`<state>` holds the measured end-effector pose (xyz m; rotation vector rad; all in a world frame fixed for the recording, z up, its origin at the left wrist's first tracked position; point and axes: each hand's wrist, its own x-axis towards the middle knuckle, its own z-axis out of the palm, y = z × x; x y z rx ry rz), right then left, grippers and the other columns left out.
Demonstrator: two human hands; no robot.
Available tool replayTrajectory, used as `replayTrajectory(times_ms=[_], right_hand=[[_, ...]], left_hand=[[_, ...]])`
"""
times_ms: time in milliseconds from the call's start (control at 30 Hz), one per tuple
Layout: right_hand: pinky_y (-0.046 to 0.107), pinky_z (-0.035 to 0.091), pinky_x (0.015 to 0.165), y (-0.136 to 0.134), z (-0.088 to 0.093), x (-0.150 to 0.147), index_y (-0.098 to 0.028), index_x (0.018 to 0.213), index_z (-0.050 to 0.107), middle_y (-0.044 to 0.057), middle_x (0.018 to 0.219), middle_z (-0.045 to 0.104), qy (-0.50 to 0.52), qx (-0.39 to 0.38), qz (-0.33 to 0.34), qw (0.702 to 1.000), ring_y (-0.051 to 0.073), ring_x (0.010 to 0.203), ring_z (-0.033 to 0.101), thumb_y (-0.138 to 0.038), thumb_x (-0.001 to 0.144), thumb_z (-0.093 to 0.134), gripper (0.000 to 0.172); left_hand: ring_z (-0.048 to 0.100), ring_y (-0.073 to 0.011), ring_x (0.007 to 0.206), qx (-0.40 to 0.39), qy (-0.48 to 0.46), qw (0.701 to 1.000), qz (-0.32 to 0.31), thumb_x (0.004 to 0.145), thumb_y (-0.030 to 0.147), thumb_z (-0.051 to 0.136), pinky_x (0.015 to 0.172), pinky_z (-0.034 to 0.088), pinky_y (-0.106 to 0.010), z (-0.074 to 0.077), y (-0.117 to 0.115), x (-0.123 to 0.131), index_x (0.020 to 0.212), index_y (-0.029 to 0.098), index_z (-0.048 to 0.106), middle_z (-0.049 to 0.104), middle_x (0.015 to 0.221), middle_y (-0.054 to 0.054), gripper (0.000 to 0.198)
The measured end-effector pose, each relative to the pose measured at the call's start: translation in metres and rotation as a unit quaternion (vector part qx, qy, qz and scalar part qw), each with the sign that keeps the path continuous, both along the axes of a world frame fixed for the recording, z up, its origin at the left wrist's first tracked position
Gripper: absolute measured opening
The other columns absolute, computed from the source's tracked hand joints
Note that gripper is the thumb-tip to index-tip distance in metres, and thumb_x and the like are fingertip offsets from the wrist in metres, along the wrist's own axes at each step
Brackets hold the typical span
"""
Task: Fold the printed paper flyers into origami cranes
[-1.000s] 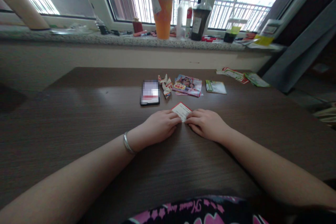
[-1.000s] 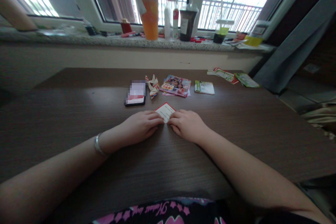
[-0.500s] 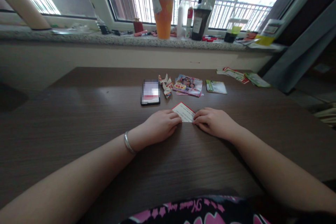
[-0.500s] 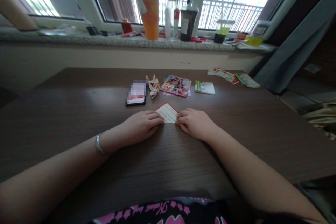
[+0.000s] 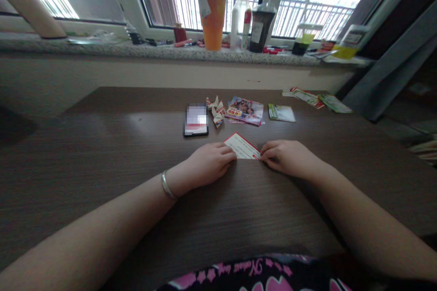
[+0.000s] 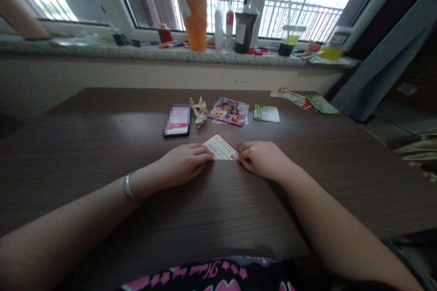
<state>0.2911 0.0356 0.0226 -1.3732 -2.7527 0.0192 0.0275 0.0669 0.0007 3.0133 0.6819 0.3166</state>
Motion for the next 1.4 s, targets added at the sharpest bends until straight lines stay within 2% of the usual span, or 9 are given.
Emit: replayTrajectory(times_ms=[367, 967, 1100, 1200, 1233, 1333, 1400], right_hand=[[0.024, 0.041, 0.059, -0.001, 0.007, 0.008, -0.029, 0.085, 0.075, -0.004, 0.097, 0.072, -0.046, -0.033, -0.040, 0.998, 0.014, 0.079, 0.067, -0.026, 0.085, 0.056, 0.020], [0.024, 0.041, 0.060, 0.002, 0.007, 0.022, -0.029, 0.083, 0.074, -0.003, 0.093, 0.071, -0.048, -0.061, -0.040, 0.996, 0.015, 0.080, 0.066, -0.021, 0.079, 0.058, 0.018], [0.026, 0.040, 0.057, 0.004, 0.007, 0.023, -0.026, 0.079, 0.071, -0.001, 0.089, 0.070, -0.058, -0.040, -0.077, 0.995, 0.017, 0.076, 0.065, -0.023, 0.079, 0.056, 0.015], [0.028, 0.045, 0.064, 0.005, 0.003, 0.018, -0.024, 0.085, 0.069, 0.001, 0.088, 0.070, -0.011, 0.009, -0.108, 0.994, 0.018, 0.078, 0.064, -0.023, 0.084, 0.052, 0.017], [0.029, 0.047, 0.069, 0.005, 0.001, 0.016, -0.023, 0.088, 0.069, 0.002, 0.091, 0.071, 0.016, 0.021, -0.101, 0.995, 0.018, 0.080, 0.064, -0.023, 0.086, 0.050, 0.019], [0.033, 0.048, 0.085, 0.004, -0.006, 0.004, -0.023, 0.102, 0.069, 0.004, 0.104, 0.070, 0.078, 0.026, -0.010, 0.997, 0.019, 0.096, 0.063, -0.022, 0.089, 0.049, 0.024], [0.035, 0.048, 0.090, 0.003, -0.012, -0.005, -0.022, 0.110, 0.068, 0.006, 0.110, 0.070, 0.103, 0.023, 0.037, 0.994, 0.019, 0.100, 0.061, -0.022, 0.090, 0.049, 0.027]], left_hand=[[0.060, -0.0204, 0.101, -0.002, -0.006, 1.000, -0.003, 0.090, 0.016, 0.047, 0.096, 0.048, -0.039, -0.001, 0.001, 0.000, 0.106, 0.015, 0.064, 0.066, 0.105, -0.010, 0.024], [0.060, -0.0203, 0.100, 0.000, -0.017, 1.000, -0.010, 0.090, 0.016, 0.046, 0.094, 0.049, -0.039, -0.004, 0.002, -0.002, 0.107, 0.016, 0.064, 0.065, 0.104, -0.009, 0.024], [0.059, -0.0200, 0.100, 0.001, -0.017, 1.000, -0.013, 0.090, 0.016, 0.046, 0.093, 0.049, -0.038, -0.005, 0.002, -0.003, 0.107, 0.016, 0.063, 0.065, 0.103, -0.009, 0.024], [0.060, -0.0201, 0.099, 0.000, -0.018, 1.000, -0.012, 0.090, 0.016, 0.046, 0.092, 0.049, -0.038, -0.005, 0.002, -0.002, 0.107, 0.016, 0.064, 0.065, 0.103, -0.009, 0.024], [0.060, -0.0202, 0.099, 0.000, -0.019, 1.000, -0.011, 0.090, 0.016, 0.046, 0.092, 0.049, -0.038, -0.005, 0.002, -0.002, 0.106, 0.016, 0.064, 0.065, 0.103, -0.009, 0.024], [0.059, -0.0207, 0.100, 0.001, -0.016, 1.000, -0.010, 0.090, 0.016, 0.047, 0.093, 0.049, -0.038, -0.003, 0.001, -0.001, 0.107, 0.016, 0.064, 0.065, 0.105, -0.010, 0.024], [0.059, -0.0211, 0.101, 0.005, -0.011, 1.000, -0.008, 0.090, 0.016, 0.046, 0.094, 0.048, -0.039, -0.002, 0.001, 0.000, 0.108, 0.016, 0.063, 0.065, 0.105, -0.010, 0.025]])
